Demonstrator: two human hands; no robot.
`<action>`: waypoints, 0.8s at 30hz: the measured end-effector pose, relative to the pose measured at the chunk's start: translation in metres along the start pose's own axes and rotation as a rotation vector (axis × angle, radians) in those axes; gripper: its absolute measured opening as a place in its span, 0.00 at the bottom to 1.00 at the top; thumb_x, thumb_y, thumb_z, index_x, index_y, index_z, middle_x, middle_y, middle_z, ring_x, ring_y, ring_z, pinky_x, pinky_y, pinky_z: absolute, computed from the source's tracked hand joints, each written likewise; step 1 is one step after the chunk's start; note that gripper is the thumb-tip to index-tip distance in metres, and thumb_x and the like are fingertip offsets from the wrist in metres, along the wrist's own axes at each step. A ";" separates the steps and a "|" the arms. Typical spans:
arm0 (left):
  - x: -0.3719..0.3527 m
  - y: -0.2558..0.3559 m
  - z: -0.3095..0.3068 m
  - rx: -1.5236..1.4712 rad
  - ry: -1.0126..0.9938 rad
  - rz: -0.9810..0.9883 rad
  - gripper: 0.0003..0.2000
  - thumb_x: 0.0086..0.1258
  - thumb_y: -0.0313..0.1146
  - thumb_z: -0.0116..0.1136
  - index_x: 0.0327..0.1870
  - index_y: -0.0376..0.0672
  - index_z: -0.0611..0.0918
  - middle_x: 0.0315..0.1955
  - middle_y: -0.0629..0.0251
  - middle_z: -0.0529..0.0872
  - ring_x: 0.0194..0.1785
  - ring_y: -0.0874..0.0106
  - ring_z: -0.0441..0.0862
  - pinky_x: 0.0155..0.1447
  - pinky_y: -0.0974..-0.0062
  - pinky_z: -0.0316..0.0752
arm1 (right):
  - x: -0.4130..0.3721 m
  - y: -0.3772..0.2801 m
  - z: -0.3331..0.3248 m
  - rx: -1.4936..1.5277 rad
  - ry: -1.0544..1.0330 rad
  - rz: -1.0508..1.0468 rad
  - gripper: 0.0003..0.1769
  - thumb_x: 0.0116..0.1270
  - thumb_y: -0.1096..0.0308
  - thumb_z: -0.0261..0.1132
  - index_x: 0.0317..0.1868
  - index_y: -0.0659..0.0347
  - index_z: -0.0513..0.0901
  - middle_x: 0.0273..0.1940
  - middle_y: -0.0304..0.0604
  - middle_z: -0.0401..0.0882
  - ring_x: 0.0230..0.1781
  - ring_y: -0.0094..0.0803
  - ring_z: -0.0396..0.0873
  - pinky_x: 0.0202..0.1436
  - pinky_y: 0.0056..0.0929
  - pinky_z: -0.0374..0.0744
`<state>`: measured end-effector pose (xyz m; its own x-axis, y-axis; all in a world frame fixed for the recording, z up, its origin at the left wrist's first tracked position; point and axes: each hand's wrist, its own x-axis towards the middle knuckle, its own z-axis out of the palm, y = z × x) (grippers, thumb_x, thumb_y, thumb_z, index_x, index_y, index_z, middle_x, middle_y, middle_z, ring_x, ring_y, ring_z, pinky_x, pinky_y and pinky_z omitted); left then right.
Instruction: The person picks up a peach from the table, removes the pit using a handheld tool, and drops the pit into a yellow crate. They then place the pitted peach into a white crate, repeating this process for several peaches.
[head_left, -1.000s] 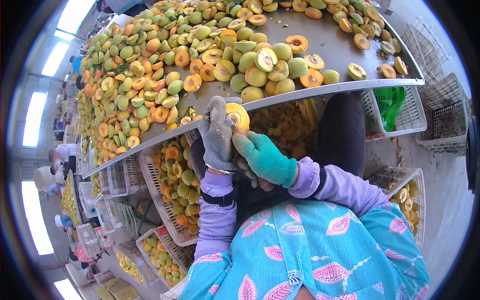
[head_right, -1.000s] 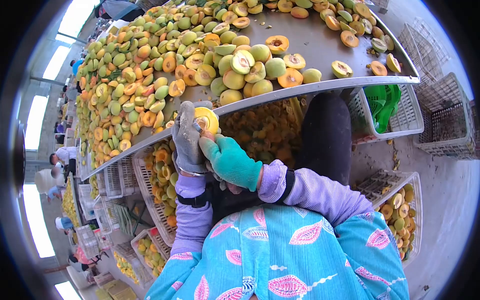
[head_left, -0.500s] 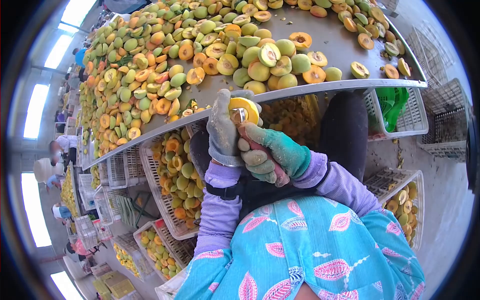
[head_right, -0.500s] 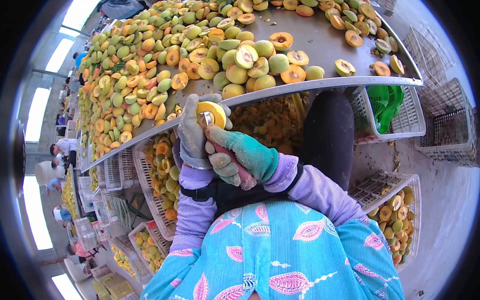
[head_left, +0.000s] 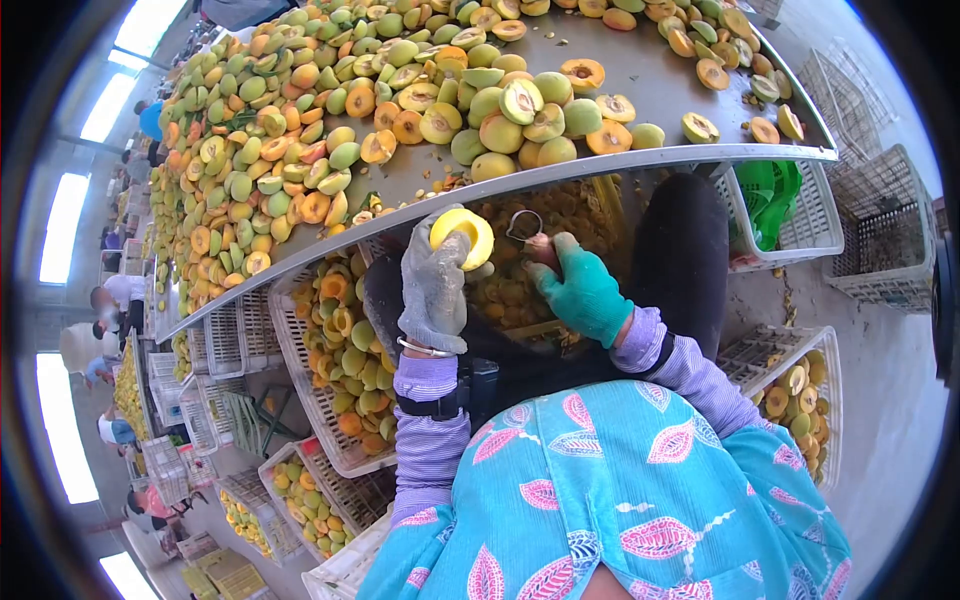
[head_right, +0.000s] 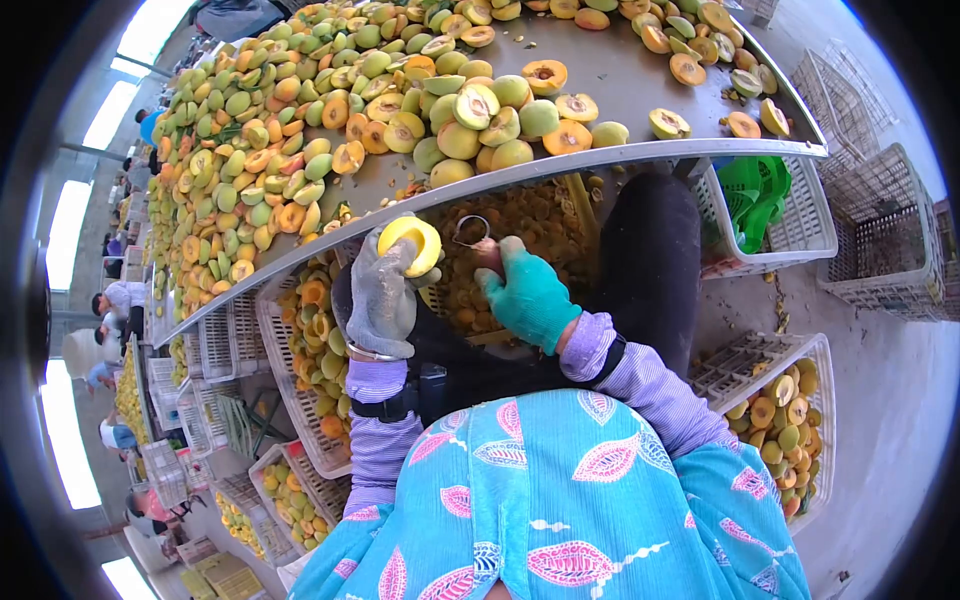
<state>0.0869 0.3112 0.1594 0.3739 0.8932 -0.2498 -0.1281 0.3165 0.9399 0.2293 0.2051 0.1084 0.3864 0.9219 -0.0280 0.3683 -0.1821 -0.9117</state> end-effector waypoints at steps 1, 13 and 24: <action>-0.005 0.000 0.001 0.204 0.042 0.075 0.15 0.69 0.33 0.54 0.54 0.38 0.78 0.41 0.61 0.83 0.42 0.72 0.83 0.38 0.74 0.82 | -0.001 -0.010 0.001 -0.036 0.034 -0.106 0.14 0.68 0.65 0.64 0.43 0.63 0.70 0.31 0.59 0.81 0.33 0.58 0.82 0.33 0.48 0.79; -0.069 0.051 -0.017 0.239 0.258 0.234 0.17 0.67 0.34 0.57 0.55 0.38 0.77 0.43 0.58 0.82 0.39 0.70 0.83 0.32 0.78 0.80 | 0.013 0.038 0.019 -0.239 0.054 0.045 0.12 0.69 0.65 0.61 0.43 0.65 0.71 0.33 0.60 0.82 0.34 0.59 0.81 0.36 0.51 0.78; 0.197 0.098 -0.146 1.727 0.436 -0.108 0.29 0.64 0.56 0.56 0.52 0.37 0.83 0.55 0.42 0.80 0.58 0.51 0.79 0.59 0.58 0.75 | 0.024 -0.009 0.003 0.015 -0.100 0.146 0.15 0.67 0.63 0.66 0.42 0.65 0.72 0.33 0.60 0.82 0.35 0.56 0.83 0.34 0.43 0.77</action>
<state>0.0133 0.5645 0.1682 0.0314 0.9955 -0.0890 0.9995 -0.0317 -0.0018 0.2326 0.2294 0.1142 0.3486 0.9155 -0.2008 0.3012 -0.3123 -0.9010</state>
